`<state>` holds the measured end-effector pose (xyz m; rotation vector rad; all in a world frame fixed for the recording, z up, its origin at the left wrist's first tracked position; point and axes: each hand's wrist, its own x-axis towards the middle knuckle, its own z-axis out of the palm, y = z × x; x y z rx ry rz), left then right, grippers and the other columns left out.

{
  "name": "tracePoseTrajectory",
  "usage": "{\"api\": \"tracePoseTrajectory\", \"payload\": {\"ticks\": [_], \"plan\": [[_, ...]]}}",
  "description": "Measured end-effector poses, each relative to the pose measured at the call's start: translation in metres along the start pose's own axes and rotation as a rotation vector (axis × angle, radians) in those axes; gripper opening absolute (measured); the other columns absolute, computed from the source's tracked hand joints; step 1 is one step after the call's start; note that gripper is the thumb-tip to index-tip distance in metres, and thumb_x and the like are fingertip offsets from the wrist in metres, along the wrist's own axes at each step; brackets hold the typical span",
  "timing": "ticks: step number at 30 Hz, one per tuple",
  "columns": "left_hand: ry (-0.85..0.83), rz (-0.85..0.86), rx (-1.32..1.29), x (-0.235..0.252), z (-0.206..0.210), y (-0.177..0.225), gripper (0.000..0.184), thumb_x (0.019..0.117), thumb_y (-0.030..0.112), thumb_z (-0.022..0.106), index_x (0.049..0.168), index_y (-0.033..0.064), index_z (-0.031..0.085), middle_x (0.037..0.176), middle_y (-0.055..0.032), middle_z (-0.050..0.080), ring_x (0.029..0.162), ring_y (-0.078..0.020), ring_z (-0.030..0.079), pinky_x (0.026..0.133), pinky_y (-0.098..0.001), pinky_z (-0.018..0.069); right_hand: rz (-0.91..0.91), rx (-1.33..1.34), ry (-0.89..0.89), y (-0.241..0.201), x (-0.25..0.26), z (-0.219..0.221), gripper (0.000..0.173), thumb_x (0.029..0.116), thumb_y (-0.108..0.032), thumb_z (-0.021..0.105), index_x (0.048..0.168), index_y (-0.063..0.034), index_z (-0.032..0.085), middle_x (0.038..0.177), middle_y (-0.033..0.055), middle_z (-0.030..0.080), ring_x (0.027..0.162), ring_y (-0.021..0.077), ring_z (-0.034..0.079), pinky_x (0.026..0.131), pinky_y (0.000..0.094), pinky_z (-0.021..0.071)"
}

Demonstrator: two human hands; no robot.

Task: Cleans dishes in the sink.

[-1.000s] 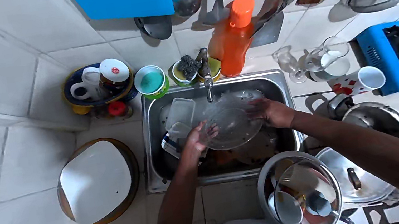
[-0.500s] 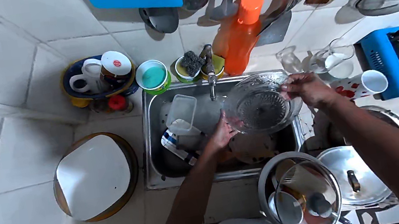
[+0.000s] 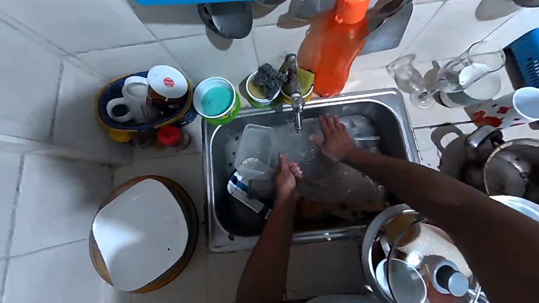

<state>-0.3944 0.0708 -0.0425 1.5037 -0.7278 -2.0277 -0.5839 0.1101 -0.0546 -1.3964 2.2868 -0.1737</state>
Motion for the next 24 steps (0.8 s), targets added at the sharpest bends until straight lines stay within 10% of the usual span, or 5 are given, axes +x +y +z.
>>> {"api": "tracePoseTrajectory", "payload": {"ticks": [11,15,17,20,24], "plan": [[0.005,-0.003,0.076,0.017,-0.017,0.03,0.059,0.1093,0.052,0.036,0.09,0.0022,0.061,0.065,-0.0034,0.057,0.053,-0.0107,0.055,0.053,-0.0243,0.0499,-0.972,-0.206,-0.085,-0.011,-0.064,0.004,0.064,0.1051,-0.044,0.051,0.159,-0.0112,0.039,0.168,0.0089,0.031,0.158,0.0301,0.023,0.129,0.0508,0.0167],[-0.047,-0.051,0.016,0.011,-0.041,0.037,0.051,0.1114,0.045,0.036,0.087,0.0039,0.055,0.062,-0.0004,0.052,0.049,-0.0074,0.052,0.048,-0.0201,0.0473,-0.411,0.001,-0.071,0.039,-0.062,-0.023,0.085,0.1012,-0.056,0.051,0.161,-0.0014,0.027,0.169,0.023,0.021,0.158,0.0357,0.019,0.127,0.057,0.015],[-0.053,-0.087,-0.002,0.002,-0.055,0.035,0.05,0.1117,0.043,0.035,0.088,0.0039,0.054,0.061,0.0002,0.051,0.048,-0.0068,0.051,0.047,-0.0193,0.047,0.006,0.47,-0.124,0.036,-0.059,-0.034,0.089,0.0989,-0.036,0.069,0.164,-0.004,0.017,0.162,0.0177,0.038,0.142,0.026,0.049,0.117,0.0444,0.0407],[-0.009,-0.16,-0.013,-0.023,-0.07,0.033,0.049,0.1117,0.044,0.033,0.086,0.0061,0.051,0.06,0.001,0.05,0.047,-0.0062,0.05,0.046,-0.019,0.0465,0.494,1.104,-0.276,0.01,-0.061,-0.043,0.044,0.1036,-0.018,0.06,0.144,-0.007,0.046,0.108,0.0116,0.068,0.081,0.0189,0.07,0.069,0.0331,0.0589],[0.157,-0.128,0.026,-0.056,-0.095,0.029,0.049,0.1114,0.044,0.036,0.086,0.0062,0.054,0.059,0.0023,0.05,0.045,-0.0058,0.048,0.045,-0.0196,0.0444,0.497,1.266,-0.543,-0.023,-0.072,-0.061,0.018,0.1064,-0.016,0.054,0.119,-0.003,0.053,0.09,0.0078,0.072,0.075,0.015,0.072,0.065,0.0268,0.059]]}}
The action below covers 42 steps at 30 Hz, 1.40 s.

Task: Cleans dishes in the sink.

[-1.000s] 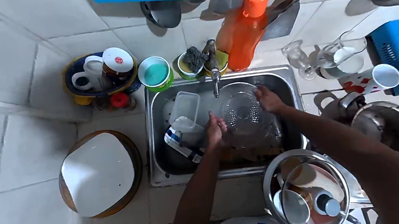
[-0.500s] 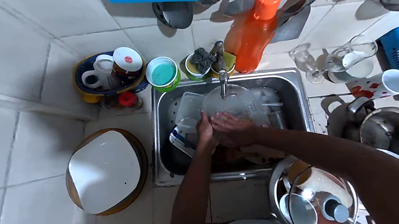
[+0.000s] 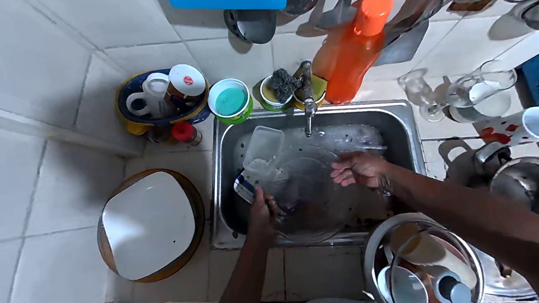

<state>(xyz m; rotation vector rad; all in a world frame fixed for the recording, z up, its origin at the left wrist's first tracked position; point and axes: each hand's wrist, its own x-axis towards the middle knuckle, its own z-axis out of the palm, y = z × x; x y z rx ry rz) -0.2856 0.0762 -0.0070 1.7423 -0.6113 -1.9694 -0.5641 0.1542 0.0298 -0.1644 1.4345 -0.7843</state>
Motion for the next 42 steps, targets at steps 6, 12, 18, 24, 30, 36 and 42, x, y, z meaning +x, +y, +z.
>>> {"api": "tracePoseTrajectory", "payload": {"ticks": [6,12,18,24,30,36,42], "plan": [[-0.033,0.02,0.2,-0.037,-0.031,0.007,0.073,0.1092,0.058,0.015,0.151,0.0045,0.042,0.132,-0.021,0.06,0.112,-0.031,0.063,0.091,-0.0495,0.0539,-0.357,-0.365,-0.236,-0.043,-0.053,0.066,0.005,0.1021,-0.003,0.058,0.105,0.0007,0.059,0.085,0.0059,0.071,0.074,0.0133,0.072,0.071,0.0288,0.0615],[-0.57,-0.219,-0.334,-0.025,-0.064,0.053,0.098,0.0988,0.075,0.005,0.14,-0.0035,0.047,0.123,-0.028,0.066,0.106,-0.0395,0.07,0.086,-0.052,0.061,-1.185,-1.319,-0.42,-0.062,-0.092,0.087,0.019,0.1012,-0.018,0.06,0.096,-0.0056,0.073,0.085,0.0092,0.072,0.08,0.0223,0.071,0.074,0.0448,0.0588],[-0.609,-0.252,-0.262,0.001,-0.054,0.048,0.046,0.1128,0.027,0.019,0.154,0.013,0.035,0.126,-0.0187,0.068,0.111,-0.0315,0.07,0.092,-0.0442,0.0582,-0.816,-1.607,-0.634,-0.07,-0.092,0.094,0.031,0.098,-0.035,0.069,0.115,-0.0095,0.075,0.109,0.0137,0.074,0.102,0.0348,0.07,0.087,0.061,0.0547],[-0.507,-0.158,-0.225,0.013,-0.03,0.029,0.049,0.1138,0.039,0.021,0.16,0.0243,0.027,0.132,-0.0222,0.064,0.116,-0.0377,0.067,0.093,-0.0514,0.0568,-0.768,-1.67,0.302,-0.162,0.033,0.111,0.046,0.1019,-0.04,0.06,0.138,-0.0124,0.064,0.136,0.0244,0.061,0.127,0.0469,0.057,0.099,0.0682,0.0478],[-0.532,-0.149,-0.247,0.017,-0.008,0.023,0.049,0.1127,0.045,0.019,0.158,0.0278,0.029,0.127,-0.0192,0.065,0.105,-0.0345,0.069,0.083,-0.047,0.0593,-0.45,-1.584,0.683,-0.201,0.12,0.129,0.048,0.1006,-0.016,0.054,0.149,-0.0152,0.053,0.147,0.0338,0.046,0.131,0.0546,0.048,0.098,0.0699,0.0419],[-0.485,-0.204,-0.297,0.033,0.011,0.008,0.051,0.112,0.048,0.022,0.156,0.0256,0.035,0.12,-0.0205,0.065,0.099,-0.0359,0.069,0.08,-0.0498,0.0589,-0.726,-1.464,0.753,-0.2,0.111,0.125,0.034,0.1001,-0.004,0.051,0.132,-0.0004,0.064,0.137,0.0285,0.053,0.126,0.0462,0.055,0.097,0.055,0.0518],[-0.523,-0.181,-0.257,0.045,0.03,-0.001,0.053,0.1118,0.049,0.022,0.157,0.0218,0.034,0.126,-0.0204,0.064,0.105,-0.0357,0.068,0.083,-0.0526,0.0581,-1.325,-1.468,0.545,-0.186,0.054,0.144,0.021,0.0981,-0.003,0.054,0.109,0.0046,0.072,0.115,0.0274,0.064,0.11,0.0439,0.064,0.094,0.052,0.0549]]}}
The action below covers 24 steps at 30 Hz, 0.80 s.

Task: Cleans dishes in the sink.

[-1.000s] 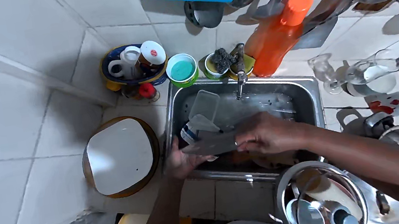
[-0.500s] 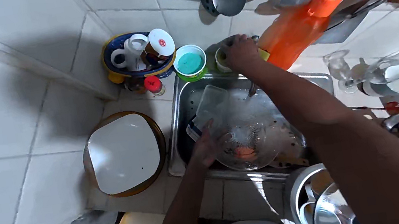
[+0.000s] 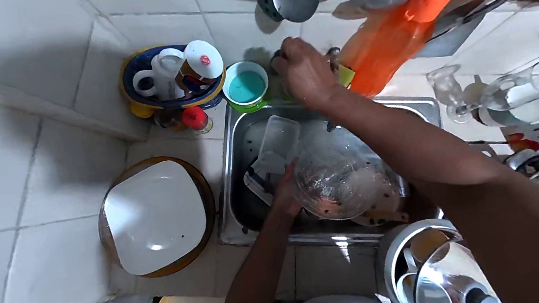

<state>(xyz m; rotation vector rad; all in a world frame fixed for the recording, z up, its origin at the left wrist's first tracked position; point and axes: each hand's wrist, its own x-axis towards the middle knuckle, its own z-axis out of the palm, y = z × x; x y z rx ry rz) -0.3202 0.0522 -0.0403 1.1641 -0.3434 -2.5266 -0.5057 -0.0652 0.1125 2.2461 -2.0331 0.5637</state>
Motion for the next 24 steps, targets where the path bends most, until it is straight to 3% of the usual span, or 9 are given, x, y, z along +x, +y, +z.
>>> {"api": "tracePoseTrajectory", "payload": {"ticks": [2,6,9,10,12,15,17,18,24], "plan": [[0.009,0.013,0.011,-0.001,0.007,-0.002,0.054,0.1119,0.048,0.022,0.152,0.0165,0.039,0.124,-0.0192,0.065,0.105,-0.0337,0.068,0.083,-0.0516,0.0591,-0.048,0.038,-0.14,-0.038,-0.03,-0.015,0.019,0.0976,-0.006,0.057,0.106,0.0013,0.073,0.12,0.0259,0.064,0.112,0.0427,0.064,0.093,0.0536,0.0558],[-0.022,0.082,-0.105,-0.008,0.011,-0.006,0.052,0.1118,0.045,0.018,0.117,0.0101,0.057,0.094,-0.0075,0.07,0.087,-0.0195,0.07,0.076,-0.0386,0.0603,-0.079,0.145,-0.431,-0.067,-0.134,0.019,0.017,0.0972,-0.005,0.059,0.104,0.0032,0.072,0.116,0.0244,0.065,0.11,0.0412,0.065,0.094,0.053,0.0551],[-0.01,0.015,-0.115,-0.003,0.01,-0.007,0.057,0.1108,0.05,0.018,0.131,0.0093,0.053,0.106,-0.0122,0.069,0.093,-0.0248,0.07,0.08,-0.0451,0.06,-0.039,0.263,-0.355,-0.019,-0.199,0.082,0.035,0.1045,-0.022,0.054,0.135,-0.0091,0.066,0.138,0.0166,0.063,0.131,0.0379,0.057,0.11,0.0576,0.0438],[-0.003,0.009,-0.087,-0.004,0.014,-0.006,0.059,0.1108,0.051,0.018,0.138,0.0086,0.05,0.112,-0.0146,0.068,0.098,-0.0277,0.069,0.082,-0.0488,0.0599,0.008,0.319,-0.43,0.001,-0.207,0.091,0.043,0.107,-0.029,0.05,0.148,-0.0176,0.057,0.156,0.0117,0.05,0.148,0.036,0.041,0.12,0.0607,0.0297],[-0.043,0.019,-0.034,-0.003,0.018,-0.008,0.059,0.1113,0.049,0.017,0.147,0.0091,0.042,0.124,-0.017,0.065,0.108,-0.0307,0.067,0.09,-0.0517,0.0583,0.026,0.397,-0.5,0.032,-0.208,0.099,0.051,0.1065,-0.029,0.053,0.157,-0.0225,0.046,0.168,0.0096,0.03,0.157,0.0355,0.022,0.124,0.0638,0.0188],[-0.056,0.076,-0.037,0.002,0.02,-0.011,0.052,0.1125,0.043,0.023,0.149,0.0105,0.04,0.128,-0.0199,0.063,0.113,-0.0357,0.065,0.095,-0.0565,0.0554,0.069,0.261,-0.428,0.061,-0.211,0.109,0.052,0.1078,-0.035,0.047,0.158,-0.0212,0.044,0.168,0.0144,0.029,0.155,0.0407,0.026,0.125,0.0612,0.0217],[-0.064,0.126,-0.061,0.005,0.024,-0.008,0.049,0.1125,0.041,0.024,0.149,0.0145,0.041,0.124,-0.0175,0.065,0.111,-0.0347,0.065,0.094,-0.0578,0.0542,0.245,0.135,-0.325,0.08,-0.213,0.108,0.049,0.1079,-0.034,0.045,0.15,-0.0107,0.053,0.165,0.0196,0.034,0.151,0.0464,0.03,0.123,0.0622,0.0255],[-0.049,0.148,-0.073,0.005,0.026,-0.006,0.047,0.1124,0.042,0.023,0.147,0.0167,0.042,0.119,-0.0151,0.067,0.106,-0.0331,0.067,0.092,-0.0566,0.055,0.32,0.071,-0.333,0.085,-0.218,0.103,0.052,0.1082,-0.034,0.044,0.154,-0.0098,0.047,0.165,0.0215,0.033,0.15,0.0486,0.032,0.121,0.0626,0.0282],[0.059,0.202,-0.117,0.012,0.03,-0.003,0.043,0.1114,0.044,0.031,0.147,0.024,0.043,0.104,-0.0118,0.069,0.091,-0.0293,0.07,0.081,-0.0502,0.0588,0.465,-0.075,-0.689,0.059,-0.26,0.056,0.058,0.1069,-0.029,0.043,0.159,-0.0059,0.036,0.167,0.0234,0.026,0.148,0.0468,0.034,0.115,0.0658,0.0298]]}}
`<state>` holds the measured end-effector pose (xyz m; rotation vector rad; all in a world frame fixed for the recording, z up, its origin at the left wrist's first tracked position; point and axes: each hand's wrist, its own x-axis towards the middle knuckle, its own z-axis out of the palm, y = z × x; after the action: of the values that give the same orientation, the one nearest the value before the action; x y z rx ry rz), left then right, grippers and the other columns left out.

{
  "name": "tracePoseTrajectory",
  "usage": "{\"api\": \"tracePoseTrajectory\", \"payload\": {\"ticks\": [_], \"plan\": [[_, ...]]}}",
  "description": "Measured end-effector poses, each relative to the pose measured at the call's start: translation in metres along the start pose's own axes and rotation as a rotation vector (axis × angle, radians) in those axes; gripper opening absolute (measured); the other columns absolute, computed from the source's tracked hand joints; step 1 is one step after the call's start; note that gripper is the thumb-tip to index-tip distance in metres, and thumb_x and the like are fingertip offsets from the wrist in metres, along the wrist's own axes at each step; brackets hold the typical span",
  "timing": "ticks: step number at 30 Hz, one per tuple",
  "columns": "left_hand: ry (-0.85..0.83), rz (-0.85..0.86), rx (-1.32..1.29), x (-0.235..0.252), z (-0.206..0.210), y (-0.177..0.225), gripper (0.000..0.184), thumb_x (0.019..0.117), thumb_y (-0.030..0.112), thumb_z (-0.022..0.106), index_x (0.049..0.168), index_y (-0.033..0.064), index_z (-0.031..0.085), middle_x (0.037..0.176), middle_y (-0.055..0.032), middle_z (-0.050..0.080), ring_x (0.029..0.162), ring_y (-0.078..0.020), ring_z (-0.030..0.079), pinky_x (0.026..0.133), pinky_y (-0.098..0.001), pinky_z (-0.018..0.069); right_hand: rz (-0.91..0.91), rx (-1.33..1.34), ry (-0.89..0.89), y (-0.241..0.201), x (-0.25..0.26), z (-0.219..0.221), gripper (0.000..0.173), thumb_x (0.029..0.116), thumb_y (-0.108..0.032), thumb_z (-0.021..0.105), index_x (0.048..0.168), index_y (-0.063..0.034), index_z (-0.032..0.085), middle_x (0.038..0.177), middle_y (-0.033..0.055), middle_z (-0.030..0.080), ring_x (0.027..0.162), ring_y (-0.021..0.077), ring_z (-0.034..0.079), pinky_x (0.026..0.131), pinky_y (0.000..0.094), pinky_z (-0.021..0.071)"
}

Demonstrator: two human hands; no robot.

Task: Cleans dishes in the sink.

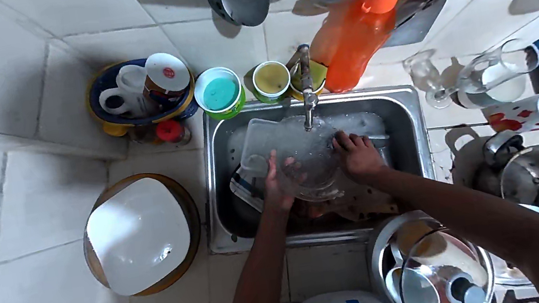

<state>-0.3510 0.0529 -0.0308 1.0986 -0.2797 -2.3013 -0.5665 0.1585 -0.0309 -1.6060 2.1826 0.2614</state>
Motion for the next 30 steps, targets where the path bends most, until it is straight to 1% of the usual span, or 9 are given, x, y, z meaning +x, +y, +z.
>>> {"api": "tracePoseTrajectory", "payload": {"ticks": [3,7,10,14,16,21,25,28,30], "plan": [[-0.061,-0.054,0.031,0.006,0.001,-0.012,0.044,0.1122,0.043,0.026,0.15,0.0261,0.042,0.107,-0.0141,0.069,0.094,-0.0323,0.07,0.084,-0.0531,0.0579,0.139,0.097,0.031,-0.004,0.02,0.011,0.068,0.1088,-0.041,0.037,0.164,-0.0058,0.019,0.172,0.0203,0.006,0.158,0.0442,0.011,0.119,0.072,0.0144],[-0.152,-0.088,0.036,0.01,0.006,-0.019,0.046,0.1116,0.044,0.026,0.141,0.0191,0.051,0.112,-0.0126,0.07,0.098,-0.0282,0.07,0.085,-0.0489,0.0589,-0.088,0.174,0.255,-0.041,0.053,0.014,0.067,0.1044,-0.041,0.041,0.161,-0.0054,0.032,0.17,0.0193,0.019,0.156,0.0455,0.017,0.12,0.0718,0.0171],[-0.139,-0.084,-0.002,0.011,0.009,-0.017,0.06,0.1087,0.057,0.021,0.127,0.0136,0.059,0.105,-0.0076,0.07,0.095,-0.0196,0.069,0.083,-0.0398,0.0591,-0.295,0.255,0.173,-0.08,0.031,-0.004,0.062,0.1074,-0.038,0.043,0.161,-0.0091,0.033,0.171,0.0157,0.021,0.156,0.0422,0.021,0.121,0.0697,0.0187],[-0.136,-0.038,-0.057,0.015,0.005,-0.017,0.07,0.1016,0.072,0.017,0.137,0.0236,0.053,0.105,-0.0064,0.073,0.09,-0.0181,0.072,0.076,-0.0372,0.0612,-0.443,0.318,-0.043,-0.094,-0.02,-0.019,0.055,0.1109,-0.032,0.033,0.16,-0.0068,0.034,0.171,0.0135,0.022,0.157,0.0351,0.022,0.123,0.0633,0.0182],[-0.102,-0.019,-0.018,0.016,0.001,-0.019,0.06,0.1066,0.063,0.022,0.151,0.0274,0.041,0.11,-0.0095,0.072,0.091,-0.0222,0.073,0.077,-0.0396,0.0615,-0.524,0.303,-0.115,-0.081,-0.041,-0.021,0.055,0.1104,-0.029,0.035,0.159,-0.0027,0.035,0.169,0.0173,0.026,0.155,0.0371,0.027,0.123,0.0602,0.023],[-0.044,0.015,-0.073,0.015,-0.004,-0.018,0.045,0.1098,0.05,0.032,0.143,0.0237,0.046,0.109,-0.01,0.07,0.094,-0.0283,0.071,0.083,-0.049,0.0602,-0.634,0.099,-0.168,0.004,-0.052,-0.013,0.054,0.108,-0.023,0.041,0.157,-0.0029,0.038,0.169,0.016,0.027,0.156,0.0378,0.024,0.123,0.0637,0.0207],[-0.058,0.007,-0.005,0.011,-0.007,-0.017,0.049,0.1097,0.052,0.03,0.152,0.0289,0.039,0.116,-0.0117,0.069,0.098,-0.0305,0.071,0.085,-0.0514,0.0591,-0.525,0.031,0.055,0.071,-0.008,-0.01,0.053,0.1033,-0.02,0.055,0.154,-0.0096,0.047,0.169,0.0084,0.03,0.156,0.0379,0.024,0.124,0.0664,0.0185],[-0.097,-0.062,0.073,0.007,-0.004,-0.021,0.051,0.1105,0.051,0.025,0.152,0.0253,0.039,0.114,-0.013,0.069,0.096,-0.0314,0.071,0.084,-0.0521,0.0597,-0.403,-0.074,0.101,0.077,0.036,-0.017,0.062,0.1071,-0.034,0.047,0.162,-0.009,0.033,0.173,0.0121,0.016,0.158,0.0426,0.011,0.123,0.0698,0.0134],[-0.129,-0.098,0.083,0.004,-0.002,-0.028,0.05,0.111,0.049,0.024,0.148,0.0212,0.043,0.111,-0.0135,0.069,0.098,-0.0323,0.07,0.086,-0.0545,0.0585,-0.361,-0.028,0.269,0.058,0.057,0.0,0.07,0.1057,-0.049,0.042,0.161,-0.0077,0.032,0.172,0.0138,0.016,0.158,0.0443,0.01,0.121,0.0719,0.013]]}}
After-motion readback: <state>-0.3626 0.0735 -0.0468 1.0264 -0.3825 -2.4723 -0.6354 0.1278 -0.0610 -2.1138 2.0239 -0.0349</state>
